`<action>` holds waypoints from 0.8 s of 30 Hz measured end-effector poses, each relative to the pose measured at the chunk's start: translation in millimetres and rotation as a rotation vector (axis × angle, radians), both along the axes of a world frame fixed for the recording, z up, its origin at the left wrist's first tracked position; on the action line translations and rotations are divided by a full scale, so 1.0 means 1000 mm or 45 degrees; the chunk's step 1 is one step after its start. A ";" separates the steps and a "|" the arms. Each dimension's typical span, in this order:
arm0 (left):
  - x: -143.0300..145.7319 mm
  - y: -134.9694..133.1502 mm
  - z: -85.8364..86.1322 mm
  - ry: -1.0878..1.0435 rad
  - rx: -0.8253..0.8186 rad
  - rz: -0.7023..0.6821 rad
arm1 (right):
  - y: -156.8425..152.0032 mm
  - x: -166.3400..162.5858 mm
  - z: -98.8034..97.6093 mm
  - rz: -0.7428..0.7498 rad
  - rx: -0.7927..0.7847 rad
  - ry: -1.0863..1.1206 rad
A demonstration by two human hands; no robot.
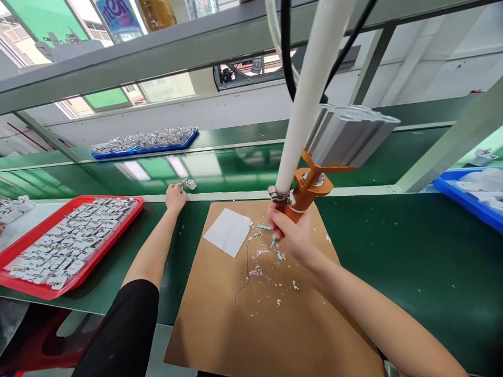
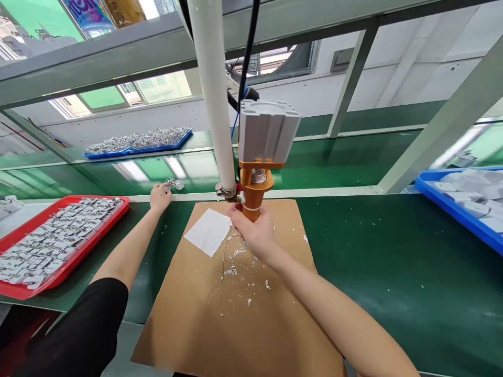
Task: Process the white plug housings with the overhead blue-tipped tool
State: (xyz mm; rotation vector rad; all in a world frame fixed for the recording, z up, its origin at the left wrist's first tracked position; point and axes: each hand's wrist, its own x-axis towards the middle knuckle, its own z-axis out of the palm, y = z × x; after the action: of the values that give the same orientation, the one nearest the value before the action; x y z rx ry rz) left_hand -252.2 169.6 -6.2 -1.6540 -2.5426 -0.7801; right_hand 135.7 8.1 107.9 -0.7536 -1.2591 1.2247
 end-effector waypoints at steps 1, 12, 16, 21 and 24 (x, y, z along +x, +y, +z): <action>-0.002 0.000 0.000 0.001 0.000 0.028 | 0.000 0.000 0.000 0.007 0.000 0.006; -0.030 0.014 0.014 -0.216 -0.004 0.204 | 0.001 0.003 0.004 -0.037 -0.033 0.011; -0.022 -0.001 0.019 -0.367 0.224 0.284 | 0.002 0.003 0.003 -0.070 -0.021 0.031; 0.013 -0.022 0.024 -0.633 0.606 0.343 | 0.002 0.002 0.004 -0.081 -0.010 0.036; 0.049 -0.045 0.030 -0.806 0.723 0.149 | 0.002 -0.001 0.006 -0.086 -0.027 0.038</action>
State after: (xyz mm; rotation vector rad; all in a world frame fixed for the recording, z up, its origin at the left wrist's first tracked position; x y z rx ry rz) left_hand -202.9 124.1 24.0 -1.1852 -2.3303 -2.0334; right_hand 135.2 9.6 113.8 -0.7844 -1.1893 1.1919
